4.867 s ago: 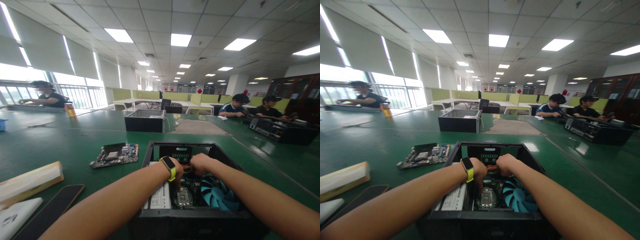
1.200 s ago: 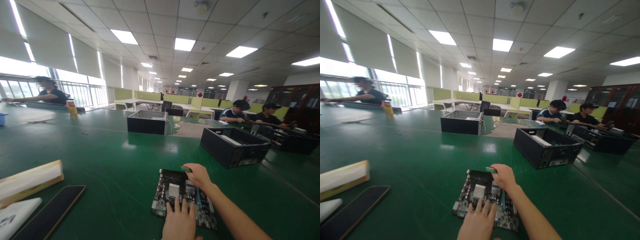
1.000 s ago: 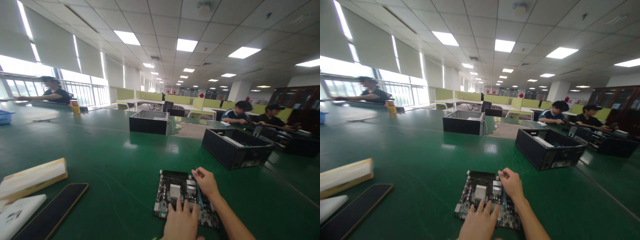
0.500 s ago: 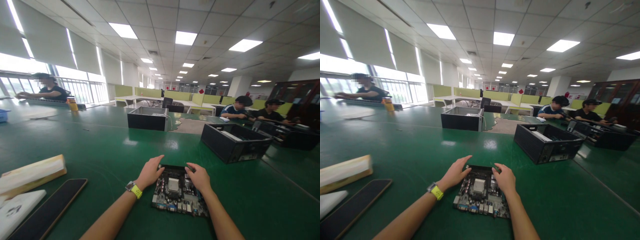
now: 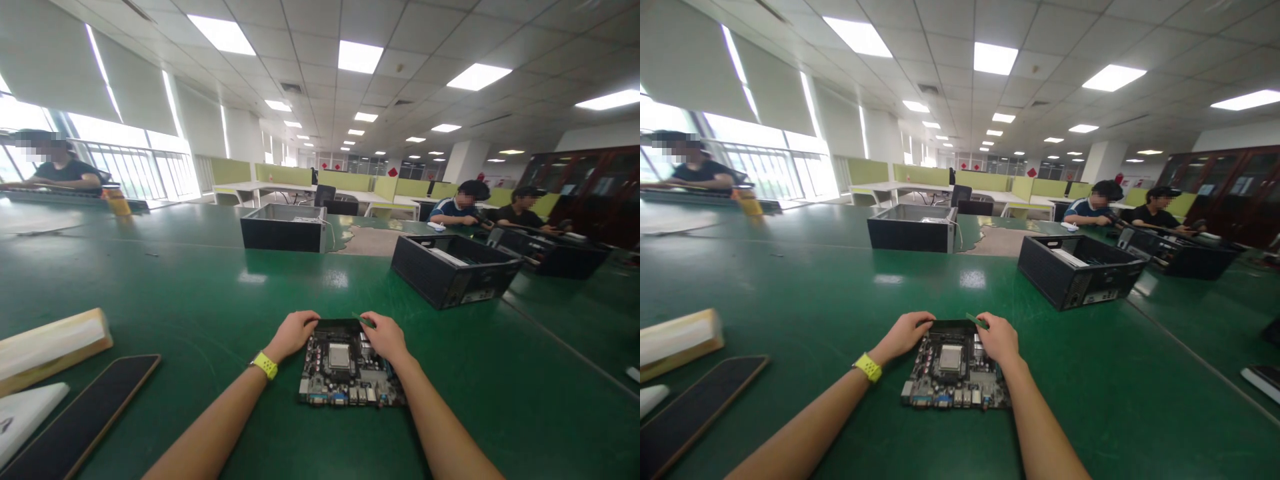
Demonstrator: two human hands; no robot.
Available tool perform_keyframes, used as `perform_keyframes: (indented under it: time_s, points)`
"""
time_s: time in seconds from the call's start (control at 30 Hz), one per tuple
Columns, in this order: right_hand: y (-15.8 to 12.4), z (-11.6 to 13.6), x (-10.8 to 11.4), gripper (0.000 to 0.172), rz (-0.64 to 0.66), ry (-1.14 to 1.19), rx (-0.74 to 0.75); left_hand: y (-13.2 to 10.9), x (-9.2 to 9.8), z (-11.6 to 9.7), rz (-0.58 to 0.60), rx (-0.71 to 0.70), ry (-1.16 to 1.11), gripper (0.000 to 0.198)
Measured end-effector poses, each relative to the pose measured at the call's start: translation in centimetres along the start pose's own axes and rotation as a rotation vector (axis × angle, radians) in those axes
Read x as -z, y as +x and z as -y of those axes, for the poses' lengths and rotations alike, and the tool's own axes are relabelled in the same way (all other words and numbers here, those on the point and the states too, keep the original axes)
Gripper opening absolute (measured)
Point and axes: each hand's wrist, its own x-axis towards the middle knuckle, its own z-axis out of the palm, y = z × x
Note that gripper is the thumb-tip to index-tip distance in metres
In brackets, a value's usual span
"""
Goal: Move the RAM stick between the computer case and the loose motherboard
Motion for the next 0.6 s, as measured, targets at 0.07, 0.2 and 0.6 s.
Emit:
perform_keyframes:
  time_s: [0.07,0.2,0.6]
  points:
    - [0.01,-0.05,0.00,0.025,0.001,-0.007,-0.003,0.00,0.08,-0.07,0.009,0.006,-0.015,0.026]
    - [0.03,-0.11,-0.02,0.024,0.004,-0.015,-0.007,-0.07,0.02,-0.21,-0.010,0.031,-0.018,0.022]
    - [-0.26,0.27,0.18,0.025,0.002,0.012,-0.041,-0.07,0.19,-0.13,-0.027,0.050,-0.033,0.021]
